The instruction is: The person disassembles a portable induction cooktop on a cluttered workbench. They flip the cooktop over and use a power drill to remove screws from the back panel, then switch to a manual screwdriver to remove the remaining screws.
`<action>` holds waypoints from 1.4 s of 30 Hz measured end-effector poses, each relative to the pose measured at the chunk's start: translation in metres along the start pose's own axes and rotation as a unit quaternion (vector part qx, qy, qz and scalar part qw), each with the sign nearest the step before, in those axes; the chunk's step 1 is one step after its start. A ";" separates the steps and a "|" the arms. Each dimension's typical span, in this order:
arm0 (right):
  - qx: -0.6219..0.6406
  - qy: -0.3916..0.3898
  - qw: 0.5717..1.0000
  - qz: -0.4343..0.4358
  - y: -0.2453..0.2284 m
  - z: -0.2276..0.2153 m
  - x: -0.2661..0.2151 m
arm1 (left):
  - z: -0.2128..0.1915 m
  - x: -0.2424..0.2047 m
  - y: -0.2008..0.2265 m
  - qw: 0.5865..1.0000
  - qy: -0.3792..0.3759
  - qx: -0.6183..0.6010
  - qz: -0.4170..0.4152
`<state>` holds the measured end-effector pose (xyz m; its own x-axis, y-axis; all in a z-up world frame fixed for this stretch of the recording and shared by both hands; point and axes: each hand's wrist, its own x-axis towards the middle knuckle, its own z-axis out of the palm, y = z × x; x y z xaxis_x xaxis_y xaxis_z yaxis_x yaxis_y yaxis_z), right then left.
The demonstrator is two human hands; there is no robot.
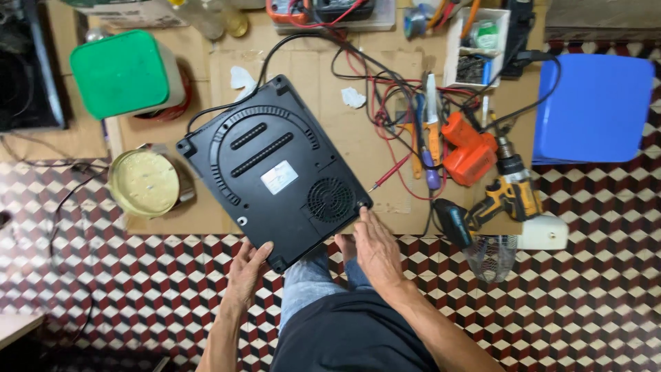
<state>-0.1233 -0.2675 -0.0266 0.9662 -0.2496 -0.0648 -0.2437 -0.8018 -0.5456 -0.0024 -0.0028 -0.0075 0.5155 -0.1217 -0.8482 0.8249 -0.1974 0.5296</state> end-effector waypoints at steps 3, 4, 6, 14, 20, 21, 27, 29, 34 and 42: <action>0.018 -0.001 1.000 0.006 0.002 -0.001 0.000 | -0.005 -0.004 0.000 0.999 -0.012 -0.018 0.029; 0.021 -0.003 1.000 -0.002 0.002 0.001 -0.001 | -0.005 -0.005 0.002 0.999 -0.005 -0.023 0.032; 0.017 -0.003 1.000 0.001 0.007 0.001 -0.001 | -0.001 -0.007 0.006 1.000 -0.011 -0.018 0.018; 0.058 -0.013 0.998 0.026 -0.004 -0.016 0.003 | -0.002 -0.002 -0.003 0.999 -0.004 -0.009 0.044; 0.201 -0.071 0.973 0.085 -0.051 -0.028 0.002 | -0.001 -0.010 0.000 0.999 -0.009 -0.013 0.052; 0.256 -0.146 0.945 0.142 -0.057 -0.024 0.002 | -0.001 -0.008 -0.001 0.998 -0.017 -0.011 0.057; 0.353 -0.148 0.914 0.133 -0.089 -0.011 0.002 | -0.006 -0.004 -0.001 0.997 -0.038 -0.013 0.060; 0.370 -0.157 0.904 0.145 -0.093 -0.006 0.005 | -0.007 -0.001 0.001 0.997 -0.044 -0.010 0.063; 0.366 -0.177 0.906 0.120 -0.103 0.001 0.009 | -0.008 -0.001 -0.001 0.996 -0.046 -0.013 0.069; 0.326 -0.197 0.924 0.022 -0.124 0.009 0.016 | -0.013 0.004 -0.011 0.998 -0.036 -0.013 0.051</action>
<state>-0.0772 -0.1674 0.0322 0.9435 0.0463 -0.3281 -0.3051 -0.2653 -0.9146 -0.0062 0.0114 -0.0169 0.5796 -0.2094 -0.7876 0.7756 -0.1550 0.6119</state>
